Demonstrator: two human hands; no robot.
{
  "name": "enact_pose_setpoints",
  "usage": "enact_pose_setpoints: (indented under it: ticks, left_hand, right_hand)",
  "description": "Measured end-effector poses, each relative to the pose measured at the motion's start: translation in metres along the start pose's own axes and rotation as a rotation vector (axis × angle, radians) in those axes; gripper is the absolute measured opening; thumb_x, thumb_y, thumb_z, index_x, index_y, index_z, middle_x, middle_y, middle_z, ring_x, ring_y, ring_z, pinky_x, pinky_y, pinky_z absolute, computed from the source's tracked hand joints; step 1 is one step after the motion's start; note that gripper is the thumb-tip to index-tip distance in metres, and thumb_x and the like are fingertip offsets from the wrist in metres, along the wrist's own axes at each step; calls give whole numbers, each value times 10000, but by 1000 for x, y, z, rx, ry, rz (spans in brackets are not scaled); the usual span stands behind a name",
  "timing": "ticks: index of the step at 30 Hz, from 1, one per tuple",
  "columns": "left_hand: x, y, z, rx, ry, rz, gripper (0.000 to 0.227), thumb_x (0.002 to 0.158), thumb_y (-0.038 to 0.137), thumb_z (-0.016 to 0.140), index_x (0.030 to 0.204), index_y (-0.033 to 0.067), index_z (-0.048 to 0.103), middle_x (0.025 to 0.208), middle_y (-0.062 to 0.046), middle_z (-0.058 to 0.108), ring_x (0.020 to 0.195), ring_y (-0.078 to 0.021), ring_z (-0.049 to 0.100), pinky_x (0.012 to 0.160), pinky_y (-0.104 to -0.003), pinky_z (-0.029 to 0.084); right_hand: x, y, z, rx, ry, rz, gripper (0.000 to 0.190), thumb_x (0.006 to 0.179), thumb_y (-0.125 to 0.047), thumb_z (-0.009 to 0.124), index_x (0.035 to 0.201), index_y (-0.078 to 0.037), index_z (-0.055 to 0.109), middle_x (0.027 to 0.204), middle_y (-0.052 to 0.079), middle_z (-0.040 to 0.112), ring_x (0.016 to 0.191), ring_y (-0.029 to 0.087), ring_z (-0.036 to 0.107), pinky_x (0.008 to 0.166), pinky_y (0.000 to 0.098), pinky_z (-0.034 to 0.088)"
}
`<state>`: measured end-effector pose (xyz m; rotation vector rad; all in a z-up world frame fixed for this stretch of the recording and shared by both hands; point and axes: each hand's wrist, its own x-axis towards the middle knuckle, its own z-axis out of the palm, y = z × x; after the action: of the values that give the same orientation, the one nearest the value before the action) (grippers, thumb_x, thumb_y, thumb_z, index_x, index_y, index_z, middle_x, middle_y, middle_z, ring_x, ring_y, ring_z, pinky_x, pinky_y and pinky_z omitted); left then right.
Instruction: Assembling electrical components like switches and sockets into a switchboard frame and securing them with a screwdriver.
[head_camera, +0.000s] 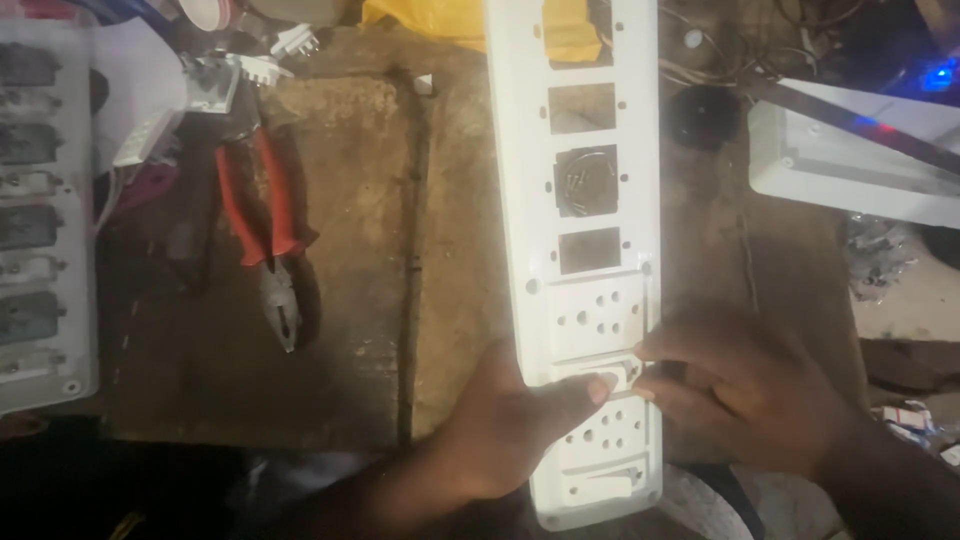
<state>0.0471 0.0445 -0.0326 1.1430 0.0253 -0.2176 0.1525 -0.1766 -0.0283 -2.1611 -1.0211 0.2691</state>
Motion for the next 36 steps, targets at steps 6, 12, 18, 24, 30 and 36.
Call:
enact_pose_setpoints:
  ticks: [6,12,18,24,30,36]
  left_hand:
    - [0,-4,-2,-55,-55,5,370,1004,155,636,1307,-56,628,1152,-136,734,1031,-169,703,889,-315,582]
    - [-2,0,0,5,-28,3,390,987,179,629,1302,-53,635,1135,-141,757,991,-176,722,864,-326,605]
    - [-4,-8,5,130,3,64,379,987,180,620,1301,-31,634,1158,-127,745,1016,-166,716,878,-316,600]
    - [-5,-13,9,132,74,51,379,965,152,647,1285,-51,642,1103,-115,716,952,-158,675,823,-316,575]
    - [-2,-14,7,90,59,56,383,960,152,646,1278,-58,612,1116,-134,713,971,-174,696,843,-327,595]
    - [-1,-10,9,46,12,91,357,989,102,622,1298,-75,596,1154,-161,711,1026,-201,696,890,-343,597]
  right_hand:
    - [-1,5,2,-25,-10,-42,298,730,-188,836,987,-103,710,806,30,690,626,118,660,531,289,555]
    - [-12,25,14,20,50,-41,318,761,-174,844,1031,-84,701,840,44,699,668,130,662,570,286,539]
    - [-11,16,7,65,68,-175,275,813,-130,799,1054,-65,681,865,53,686,722,138,683,617,286,542]
    - [-14,9,11,46,161,-197,281,829,-133,803,1072,-62,683,928,73,695,739,149,701,621,293,565]
    - [-12,10,12,-35,215,-305,291,843,-169,810,1082,-76,674,949,82,692,772,179,687,660,322,563]
    - [-13,19,16,0,153,-161,300,835,-188,796,1090,-79,681,933,66,703,641,138,656,561,295,546]
